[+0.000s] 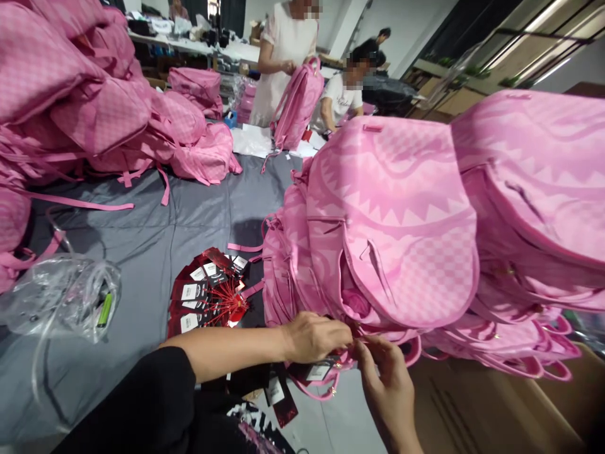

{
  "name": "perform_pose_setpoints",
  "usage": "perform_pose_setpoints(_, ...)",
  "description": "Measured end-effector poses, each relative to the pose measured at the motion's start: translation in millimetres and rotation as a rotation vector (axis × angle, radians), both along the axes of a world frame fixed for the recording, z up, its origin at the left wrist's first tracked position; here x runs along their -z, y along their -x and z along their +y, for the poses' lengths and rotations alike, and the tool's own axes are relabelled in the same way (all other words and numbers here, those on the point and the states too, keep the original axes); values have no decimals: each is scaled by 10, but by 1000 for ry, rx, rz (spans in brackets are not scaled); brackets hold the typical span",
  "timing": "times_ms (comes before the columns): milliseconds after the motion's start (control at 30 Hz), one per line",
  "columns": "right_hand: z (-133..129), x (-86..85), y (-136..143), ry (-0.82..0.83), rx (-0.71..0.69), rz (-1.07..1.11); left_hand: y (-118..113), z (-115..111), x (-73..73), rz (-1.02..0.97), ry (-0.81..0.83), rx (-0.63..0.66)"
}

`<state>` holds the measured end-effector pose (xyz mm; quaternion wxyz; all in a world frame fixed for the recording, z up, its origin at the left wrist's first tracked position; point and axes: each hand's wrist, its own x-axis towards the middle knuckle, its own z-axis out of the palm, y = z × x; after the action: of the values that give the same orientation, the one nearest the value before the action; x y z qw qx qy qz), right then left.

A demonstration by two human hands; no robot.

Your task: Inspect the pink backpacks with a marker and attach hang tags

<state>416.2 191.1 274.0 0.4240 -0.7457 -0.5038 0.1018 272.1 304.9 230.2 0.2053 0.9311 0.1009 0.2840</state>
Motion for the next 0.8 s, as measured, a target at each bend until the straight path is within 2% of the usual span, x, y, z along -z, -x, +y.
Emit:
perform_pose_setpoints(67,-101,-13,21,21,29,-69,279,174,100,46,107,-167)
perform_pose_setpoints(133,-251,26,70,-30,35,-179,624,389,276,226,232,-501)
perform_pose_setpoints(167,-339,77,113,-69,28,-223,789,489,393,298,265,-594)
perform_pose_setpoints(200,-430,151,170,-98,18,-243,935,570,526,361,285,-630)
perform_pose_setpoints(267,-612,362,320,-89,-4,-209,1137,663,813,469,297,-614)
perform_pose_setpoints(367,-853,748,566,29,-26,-111,1248,656,1201,612,283,-561)
perform_pose_setpoints(467,-1041,1049,709,152,-33,-38,1353,623,1420,719,256,-549)
perform_pose_setpoints(533,-1130,1159,715,230,7,17,1537,647,1452,770,236,-579)
perform_pose_setpoints(600,-1178,1226,649,284,88,73,1814,710,1406,812,212,-643)
perform_pose_setpoints(800,-1044,1485,89,311,460,293,2700,883,1079,975,138,-839)
